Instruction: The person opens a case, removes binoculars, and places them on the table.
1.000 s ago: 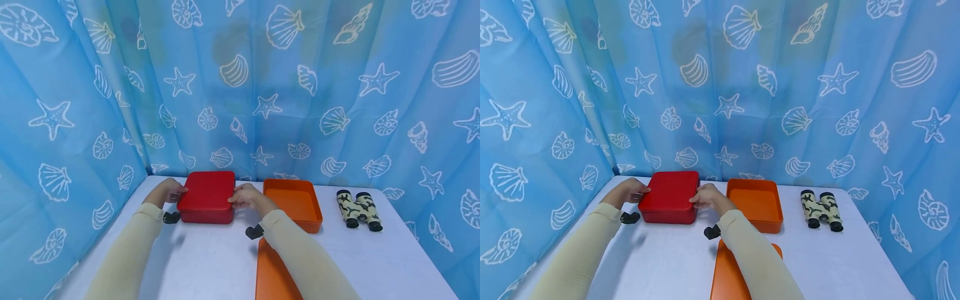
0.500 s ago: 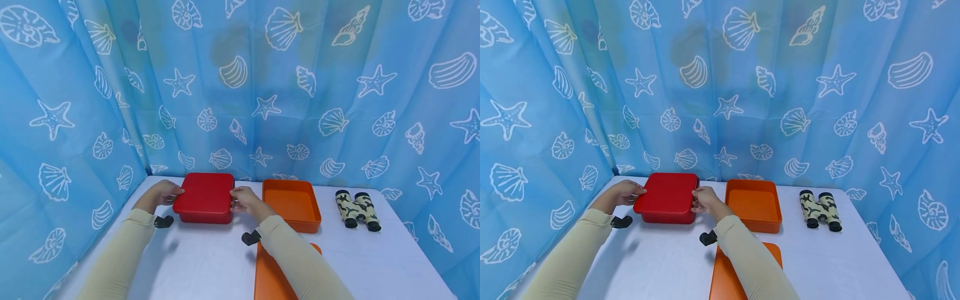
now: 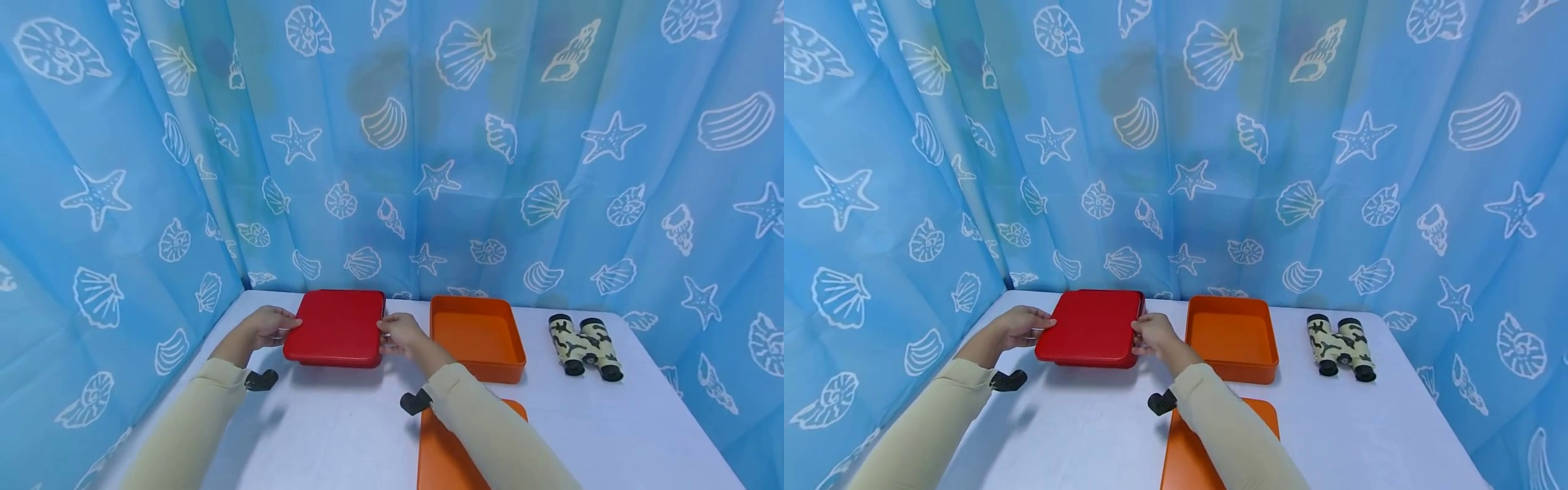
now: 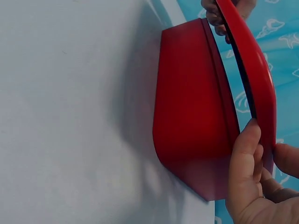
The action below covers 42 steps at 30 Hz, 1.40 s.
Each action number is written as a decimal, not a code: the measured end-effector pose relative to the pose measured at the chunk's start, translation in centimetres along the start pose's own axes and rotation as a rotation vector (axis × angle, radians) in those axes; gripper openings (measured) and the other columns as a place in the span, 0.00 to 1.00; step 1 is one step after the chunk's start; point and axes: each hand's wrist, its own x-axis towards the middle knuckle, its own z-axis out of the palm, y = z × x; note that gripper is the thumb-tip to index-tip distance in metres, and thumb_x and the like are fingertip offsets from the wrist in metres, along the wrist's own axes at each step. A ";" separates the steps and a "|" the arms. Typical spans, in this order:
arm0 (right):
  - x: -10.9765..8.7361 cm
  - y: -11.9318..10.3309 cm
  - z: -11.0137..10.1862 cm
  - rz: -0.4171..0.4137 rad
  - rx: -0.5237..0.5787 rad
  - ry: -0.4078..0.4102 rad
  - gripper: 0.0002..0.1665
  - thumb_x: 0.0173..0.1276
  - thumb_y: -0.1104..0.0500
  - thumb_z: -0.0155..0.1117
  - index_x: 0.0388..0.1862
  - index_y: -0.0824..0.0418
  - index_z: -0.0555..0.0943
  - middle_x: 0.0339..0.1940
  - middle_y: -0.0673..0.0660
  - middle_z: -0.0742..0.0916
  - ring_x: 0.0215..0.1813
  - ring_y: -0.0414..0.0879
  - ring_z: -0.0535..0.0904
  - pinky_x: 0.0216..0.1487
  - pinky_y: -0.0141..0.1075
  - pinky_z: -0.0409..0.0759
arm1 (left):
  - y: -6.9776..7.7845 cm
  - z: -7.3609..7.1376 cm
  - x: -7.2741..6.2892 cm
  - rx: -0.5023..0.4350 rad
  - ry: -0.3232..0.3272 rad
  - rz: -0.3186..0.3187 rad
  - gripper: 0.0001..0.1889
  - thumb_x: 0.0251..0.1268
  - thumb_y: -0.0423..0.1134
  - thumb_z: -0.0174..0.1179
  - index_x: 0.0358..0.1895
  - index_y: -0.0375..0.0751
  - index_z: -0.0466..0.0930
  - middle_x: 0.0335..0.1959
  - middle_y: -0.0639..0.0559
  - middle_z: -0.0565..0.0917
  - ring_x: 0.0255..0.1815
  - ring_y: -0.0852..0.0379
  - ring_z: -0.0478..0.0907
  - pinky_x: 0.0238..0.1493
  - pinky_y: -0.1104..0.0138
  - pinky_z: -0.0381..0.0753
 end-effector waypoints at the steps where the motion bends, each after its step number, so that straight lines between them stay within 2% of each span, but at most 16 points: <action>1: -0.1 0.2 0.0 -0.002 0.007 -0.007 0.22 0.71 0.59 0.62 0.60 0.67 0.72 0.45 0.63 0.80 0.42 0.53 0.79 0.46 0.47 0.83 | -0.2 0.0 -0.1 0.002 -0.001 0.002 0.34 0.56 0.41 0.72 0.62 0.32 0.65 0.56 0.37 0.74 0.50 0.42 0.77 0.46 0.58 0.82; 9: -1.4 0.7 -0.1 -0.018 0.061 -0.072 0.27 0.69 0.58 0.64 0.63 0.65 0.69 0.47 0.63 0.80 0.44 0.54 0.80 0.44 0.46 0.84 | -1.1 -0.3 -1.0 0.012 -0.027 0.027 0.34 0.57 0.42 0.71 0.62 0.31 0.65 0.55 0.37 0.75 0.48 0.43 0.78 0.46 0.57 0.83; 21: -3.9 1.9 1.2 -0.030 0.095 -0.138 0.23 0.71 0.61 0.61 0.60 0.67 0.69 0.46 0.63 0.81 0.41 0.53 0.81 0.44 0.47 0.84 | -2.9 -1.2 -3.4 0.062 -0.014 0.058 0.39 0.51 0.45 0.74 0.62 0.30 0.65 0.53 0.37 0.76 0.47 0.43 0.78 0.44 0.56 0.83; 35: -6.9 3.6 1.3 -0.019 0.025 -0.204 0.23 0.69 0.61 0.64 0.58 0.68 0.69 0.45 0.62 0.81 0.43 0.54 0.82 0.41 0.46 0.84 | -5.0 -0.8 -6.2 0.078 -0.003 0.068 0.39 0.47 0.45 0.77 0.60 0.31 0.67 0.52 0.39 0.76 0.47 0.43 0.78 0.43 0.55 0.84; 42: -8.4 4.8 1.3 -0.010 0.012 -0.239 0.22 0.68 0.61 0.64 0.56 0.68 0.69 0.41 0.62 0.83 0.40 0.53 0.84 0.40 0.47 0.85 | -6.5 -0.3 -7.8 0.076 -0.019 0.072 0.36 0.51 0.43 0.74 0.59 0.29 0.68 0.50 0.39 0.77 0.46 0.44 0.78 0.44 0.54 0.83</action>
